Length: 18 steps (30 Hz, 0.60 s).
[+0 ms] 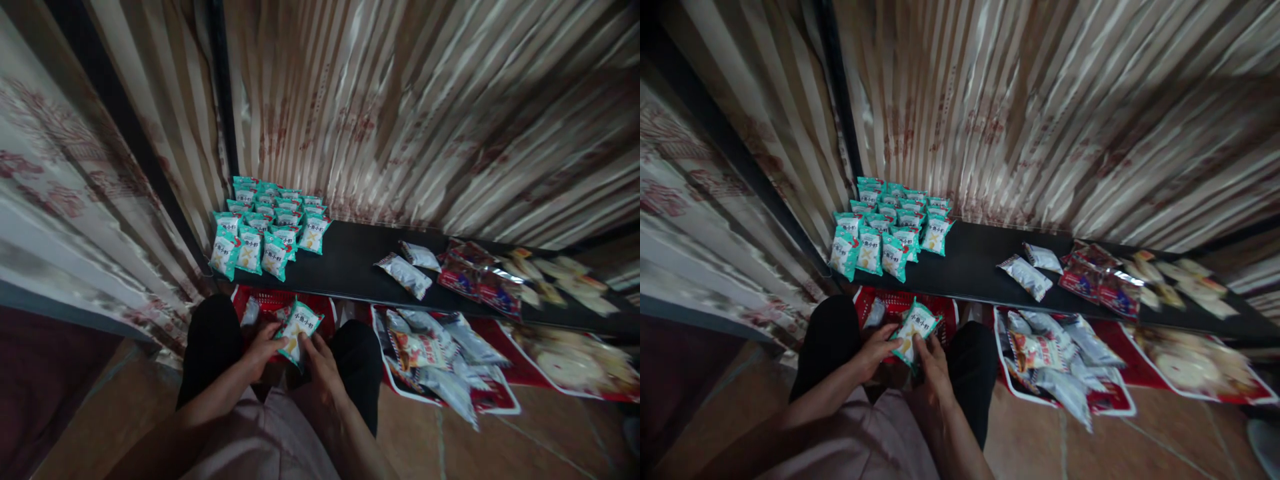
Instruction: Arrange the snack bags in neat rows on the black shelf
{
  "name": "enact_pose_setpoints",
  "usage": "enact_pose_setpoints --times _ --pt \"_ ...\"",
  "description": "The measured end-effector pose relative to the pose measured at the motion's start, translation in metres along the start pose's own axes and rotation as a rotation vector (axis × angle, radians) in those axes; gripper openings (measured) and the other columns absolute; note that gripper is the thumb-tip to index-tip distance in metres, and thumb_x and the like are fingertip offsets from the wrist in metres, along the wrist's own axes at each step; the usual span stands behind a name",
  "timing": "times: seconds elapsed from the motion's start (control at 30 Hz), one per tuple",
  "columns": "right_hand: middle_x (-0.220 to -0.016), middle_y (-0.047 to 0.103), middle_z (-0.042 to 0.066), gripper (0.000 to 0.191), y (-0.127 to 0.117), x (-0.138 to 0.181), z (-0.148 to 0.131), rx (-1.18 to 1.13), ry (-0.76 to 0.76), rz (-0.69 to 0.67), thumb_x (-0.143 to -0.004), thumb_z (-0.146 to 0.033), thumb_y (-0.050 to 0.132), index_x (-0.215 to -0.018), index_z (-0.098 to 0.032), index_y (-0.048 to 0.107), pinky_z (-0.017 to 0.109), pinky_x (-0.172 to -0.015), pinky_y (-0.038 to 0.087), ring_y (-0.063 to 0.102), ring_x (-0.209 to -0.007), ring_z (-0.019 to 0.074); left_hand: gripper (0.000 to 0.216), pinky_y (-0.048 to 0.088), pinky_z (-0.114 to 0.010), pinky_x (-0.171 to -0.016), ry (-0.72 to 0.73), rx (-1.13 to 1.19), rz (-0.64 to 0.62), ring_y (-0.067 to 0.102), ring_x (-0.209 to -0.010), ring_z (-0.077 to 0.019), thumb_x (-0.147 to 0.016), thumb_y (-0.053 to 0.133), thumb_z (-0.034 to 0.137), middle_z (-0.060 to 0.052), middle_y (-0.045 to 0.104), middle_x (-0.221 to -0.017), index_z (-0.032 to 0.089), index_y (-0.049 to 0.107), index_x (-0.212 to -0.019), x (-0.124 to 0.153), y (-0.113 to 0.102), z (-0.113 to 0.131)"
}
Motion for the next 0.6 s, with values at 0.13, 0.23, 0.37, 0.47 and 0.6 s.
enact_pose_setpoints --times 0.13,0.23,0.37,0.47,0.6 --pt "-0.102 0.070 0.007 0.060 -0.014 -0.004 -0.007 0.153 -0.146 0.023 -0.061 -0.047 0.075 -0.112 -0.019 0.060 0.034 -0.081 0.051 0.065 -0.095 0.0255 0.048 0.048 -0.035 -0.090 0.082 -0.026 -0.060 0.059 -0.107 -0.0263 -0.063 0.074 0.016 -0.012 0.061 -0.120 0.015 0.058 -0.108 -0.003 0.015 0.005" --pt "-0.105 0.069 0.006 0.058 -0.019 -0.010 -0.014 0.180 -0.232 0.060 -0.064 -0.046 0.072 -0.114 -0.020 0.058 0.035 -0.083 0.051 0.064 -0.098 0.0255 0.041 0.046 -0.035 -0.094 0.198 -0.171 -0.031 0.059 -0.108 -0.0256 -0.065 0.071 0.013 -0.012 0.064 -0.114 0.014 0.060 -0.105 -0.009 0.026 0.011" --pt "-0.109 0.068 0.006 0.057 -0.017 -0.014 -0.029 0.174 -0.272 0.059 -0.065 -0.043 0.070 -0.117 -0.023 0.056 0.036 -0.082 0.052 0.064 -0.097 0.0256 0.034 0.046 -0.036 -0.093 0.319 -0.525 0.083 0.062 -0.099 -0.0232 -0.070 0.065 0.013 -0.009 0.067 -0.105 0.016 0.061 -0.103 -0.015 0.041 0.022" --pt "-0.111 0.067 0.005 0.053 -0.016 -0.017 -0.044 0.233 -0.329 0.082 -0.065 -0.042 0.069 -0.114 -0.023 0.058 0.037 -0.083 0.051 0.062 -0.100 0.0264 0.032 0.044 -0.037 -0.096 0.454 -0.737 0.168 0.059 -0.105 -0.0228 -0.073 0.061 0.014 -0.008 0.064 -0.110 0.019 0.059 -0.105 -0.012 0.054 0.029" --pt "-0.112 0.067 0.006 0.054 -0.018 -0.024 -0.059 0.305 -0.378 0.116 -0.067 -0.042 0.067 -0.116 -0.022 0.058 0.037 -0.086 0.049 0.062 -0.100 0.0259 0.041 0.040 -0.038 -0.102 0.650 -0.889 0.221 0.051 -0.116 -0.0228 -0.076 0.053 0.014 -0.010 0.059 -0.120 0.017 0.052 -0.117 -0.004 0.070 0.028"
Point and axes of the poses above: each hand's wrist, its own x-axis away from the middle knuckle, its own y-axis out of the palm, z = x × y, the point moved 1 cm from there along -x, towards the middle knuckle
